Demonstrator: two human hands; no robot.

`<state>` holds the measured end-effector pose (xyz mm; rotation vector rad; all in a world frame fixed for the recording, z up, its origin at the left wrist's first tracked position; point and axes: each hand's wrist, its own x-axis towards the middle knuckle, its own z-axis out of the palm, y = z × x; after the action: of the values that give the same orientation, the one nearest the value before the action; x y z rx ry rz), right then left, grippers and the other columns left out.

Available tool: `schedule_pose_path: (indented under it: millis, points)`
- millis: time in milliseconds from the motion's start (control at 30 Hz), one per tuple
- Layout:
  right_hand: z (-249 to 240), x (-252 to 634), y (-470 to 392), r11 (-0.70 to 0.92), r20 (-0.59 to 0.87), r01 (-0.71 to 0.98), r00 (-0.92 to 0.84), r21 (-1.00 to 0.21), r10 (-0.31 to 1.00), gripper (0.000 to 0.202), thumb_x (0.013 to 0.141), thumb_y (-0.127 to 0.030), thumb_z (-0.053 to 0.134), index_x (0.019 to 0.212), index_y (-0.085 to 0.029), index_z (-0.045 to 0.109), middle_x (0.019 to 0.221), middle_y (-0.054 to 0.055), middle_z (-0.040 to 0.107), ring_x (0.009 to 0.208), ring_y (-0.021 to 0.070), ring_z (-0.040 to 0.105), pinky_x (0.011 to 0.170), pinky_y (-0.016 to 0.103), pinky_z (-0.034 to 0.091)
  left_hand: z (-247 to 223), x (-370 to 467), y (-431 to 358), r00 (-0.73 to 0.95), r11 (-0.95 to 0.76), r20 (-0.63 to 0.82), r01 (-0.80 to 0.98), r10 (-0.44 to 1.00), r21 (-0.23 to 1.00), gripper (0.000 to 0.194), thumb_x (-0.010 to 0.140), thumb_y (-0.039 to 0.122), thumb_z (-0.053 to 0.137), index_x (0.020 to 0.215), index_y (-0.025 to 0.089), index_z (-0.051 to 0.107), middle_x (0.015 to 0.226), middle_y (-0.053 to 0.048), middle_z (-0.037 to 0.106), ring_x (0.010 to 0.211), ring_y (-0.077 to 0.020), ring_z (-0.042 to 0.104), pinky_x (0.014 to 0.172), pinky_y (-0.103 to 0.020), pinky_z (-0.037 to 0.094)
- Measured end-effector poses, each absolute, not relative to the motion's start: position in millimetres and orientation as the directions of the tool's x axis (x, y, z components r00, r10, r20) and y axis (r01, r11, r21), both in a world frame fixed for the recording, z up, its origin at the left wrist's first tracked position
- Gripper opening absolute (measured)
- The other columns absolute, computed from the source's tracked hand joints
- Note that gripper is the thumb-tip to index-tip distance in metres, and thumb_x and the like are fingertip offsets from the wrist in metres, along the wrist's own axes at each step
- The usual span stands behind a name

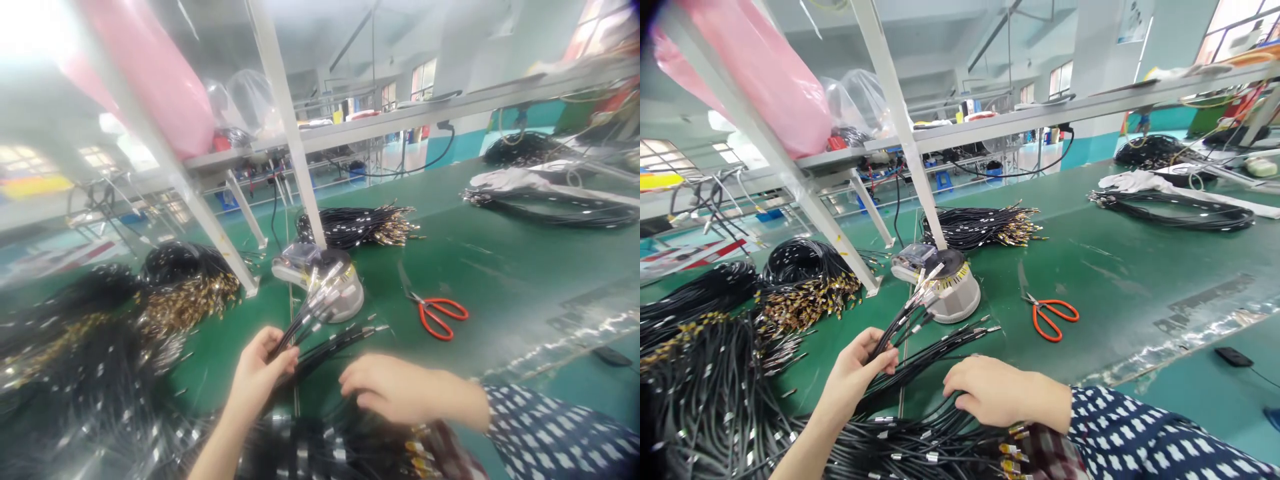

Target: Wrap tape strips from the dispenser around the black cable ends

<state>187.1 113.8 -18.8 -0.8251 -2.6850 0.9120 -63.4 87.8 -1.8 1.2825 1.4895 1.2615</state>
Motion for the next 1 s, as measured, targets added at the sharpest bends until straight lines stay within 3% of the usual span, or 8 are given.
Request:
schedule_pose_path:
  millis: [133, 200, 300, 433, 633, 767, 900, 1000]
  points:
    - [-24, 181, 121, 0.609, -0.049, 0.632, -0.712, -0.479, 0.7, 0.041, 0.086, -0.015, 0.054, 0.125, -0.008, 0.063, 0.141, 0.022, 0.053, 0.127, 0.0352, 0.053, 0.107, 0.05, 0.04, 4, -70, 88, -0.219, -0.023, 0.064, 0.185, 0.974, 0.982, 0.02, 0.068, 0.031, 0.077, 0.077, 0.018, 0.064, 0.081, -0.003, 0.072, 0.081, -0.0193, 0.067, 0.079, -0.029, 0.049]
    - [-21, 180, 124, 0.6, 0.002, 0.629, -0.689, -0.494, 0.724, 0.04, 0.085, -0.016, 0.056, 0.124, -0.009, 0.064, 0.136, 0.021, 0.058, 0.124, 0.0345, 0.055, 0.106, 0.05, 0.041, 6, -71, 89, -0.223, -0.048, 0.082, 0.155, 0.971, 0.987, 0.019, 0.071, 0.031, 0.076, 0.078, 0.018, 0.064, 0.081, -0.003, 0.072, 0.082, -0.0184, 0.066, 0.081, -0.028, 0.048]
    - [-14, 175, 127, 0.519, 0.058, 0.568, -0.637, -0.639, 0.769, 0.029, 0.085, -0.022, 0.057, 0.109, -0.015, 0.07, 0.112, 0.01, 0.072, 0.102, 0.0241, 0.068, 0.093, 0.035, 0.051, 4, -71, 91, -0.201, -0.066, 0.086, 0.107, 0.976, 0.992, 0.022, 0.072, 0.032, 0.074, 0.071, 0.019, 0.057, 0.059, 0.002, 0.063, 0.056, -0.0129, 0.057, 0.062, -0.025, 0.047]
    - [-9, 164, 136, 0.378, -0.037, 0.557, -0.593, -0.739, 0.804, 0.022, 0.084, -0.025, 0.056, 0.094, -0.017, 0.073, 0.087, 0.004, 0.077, 0.075, 0.0164, 0.071, 0.067, 0.023, 0.053, -1, -71, 93, -0.205, -0.05, 0.064, 0.074, 0.977, 0.996, 0.029, 0.069, 0.034, 0.077, 0.07, 0.019, 0.052, 0.049, 0.009, 0.047, 0.041, -0.0064, 0.035, 0.041, -0.019, 0.027]
    - [-23, 174, 157, 0.383, -0.019, 0.705, -0.49, -0.597, 0.872, 0.019, 0.076, -0.013, 0.058, 0.085, -0.018, 0.074, 0.092, 0.009, 0.075, 0.09, 0.0264, 0.067, 0.081, 0.037, 0.047, -4, -74, 91, -0.217, -0.031, 0.04, 0.047, 0.975, 0.998, 0.024, 0.069, 0.032, 0.078, 0.077, 0.015, 0.063, 0.063, 0.004, 0.055, 0.046, -0.0049, 0.033, 0.044, -0.019, 0.022]
    - [-32, 181, 157, 0.416, -0.007, 0.7, -0.515, -0.581, 0.857, 0.025, 0.071, -0.011, 0.063, 0.092, -0.019, 0.073, 0.097, 0.008, 0.071, 0.095, 0.0271, 0.064, 0.083, 0.038, 0.046, -3, -76, 91, -0.182, -0.024, 0.027, 0.018, 0.983, 1.0, 0.022, 0.072, 0.032, 0.076, 0.076, 0.014, 0.063, 0.057, 0.005, 0.049, 0.046, -0.005, 0.031, 0.046, -0.02, 0.022]
    - [-23, 172, 148, 0.42, 0.019, 0.642, -0.534, -0.642, 0.845, 0.019, 0.08, -0.019, 0.059, 0.095, -0.018, 0.07, 0.097, 0.007, 0.07, 0.088, 0.0216, 0.064, 0.082, 0.035, 0.047, 1, -78, 89, -0.133, -0.039, 0.039, 0.003, 0.99, 0.999, 0.021, 0.075, 0.034, 0.072, 0.077, 0.015, 0.063, 0.054, 0.005, 0.051, 0.048, -0.0078, 0.04, 0.052, -0.022, 0.032]
    - [-8, 156, 141, 0.315, -0.006, 0.416, -0.611, -0.853, 0.792, 0.034, 0.081, -0.028, 0.063, 0.114, -0.019, 0.062, 0.095, 0.004, 0.067, 0.078, 0.0153, 0.062, 0.072, 0.028, 0.049, 1, -76, 87, -0.132, -0.035, 0.038, 0.026, 0.991, 0.999, 0.02, 0.073, 0.032, 0.075, 0.073, 0.016, 0.061, 0.061, 0.001, 0.061, 0.053, -0.0104, 0.049, 0.059, -0.024, 0.039]
